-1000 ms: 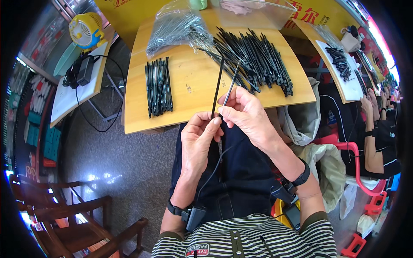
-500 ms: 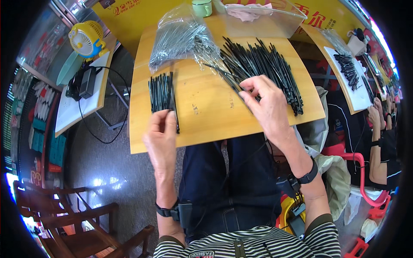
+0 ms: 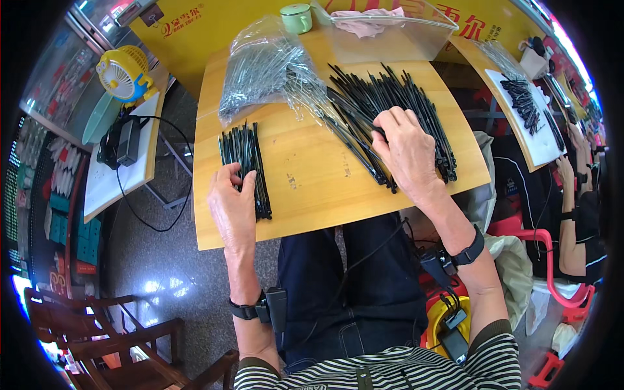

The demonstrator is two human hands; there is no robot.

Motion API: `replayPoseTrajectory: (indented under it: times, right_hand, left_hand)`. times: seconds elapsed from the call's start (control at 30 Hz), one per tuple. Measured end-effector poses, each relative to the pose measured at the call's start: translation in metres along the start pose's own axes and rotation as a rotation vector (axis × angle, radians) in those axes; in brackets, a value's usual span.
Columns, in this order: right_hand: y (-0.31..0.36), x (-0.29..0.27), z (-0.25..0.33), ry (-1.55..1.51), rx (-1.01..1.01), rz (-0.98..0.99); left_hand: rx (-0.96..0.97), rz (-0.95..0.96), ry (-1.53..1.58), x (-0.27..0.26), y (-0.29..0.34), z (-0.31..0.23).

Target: Inserting thin metal or plastic rods into black plastic cable ties to assemble them.

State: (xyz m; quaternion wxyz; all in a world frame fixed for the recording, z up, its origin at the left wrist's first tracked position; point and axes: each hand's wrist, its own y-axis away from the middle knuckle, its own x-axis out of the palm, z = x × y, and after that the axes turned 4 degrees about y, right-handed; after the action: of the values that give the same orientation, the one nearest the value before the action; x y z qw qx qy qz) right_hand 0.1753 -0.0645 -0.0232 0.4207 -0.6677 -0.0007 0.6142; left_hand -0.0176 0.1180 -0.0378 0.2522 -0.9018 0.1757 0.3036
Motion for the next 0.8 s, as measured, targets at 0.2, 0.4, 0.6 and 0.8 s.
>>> replayPoseTrajectory:
  times: [0.2, 0.4, 0.6, 0.8]
  right_hand:
    - [-0.002, -0.008, -0.005, -0.145, 0.147, -0.028]
    - [-0.006, -0.021, -0.016, -0.301, 0.236, -0.062]
    - [-0.006, -0.03, -0.02, -0.436, 0.358, -0.081]
    - [0.0, -0.058, -0.009, -0.703, 0.494, -0.027]
  left_hand:
    - [0.031, -0.013, 0.0, -0.005, 0.003, -0.006]
    - [0.072, -0.068, 0.12, -0.013, 0.012, -0.02]
    - [0.112, -0.055, 0.178, -0.015, 0.02, -0.025]
    - [0.026, 0.125, 0.486, -0.001, 0.039, -0.028]
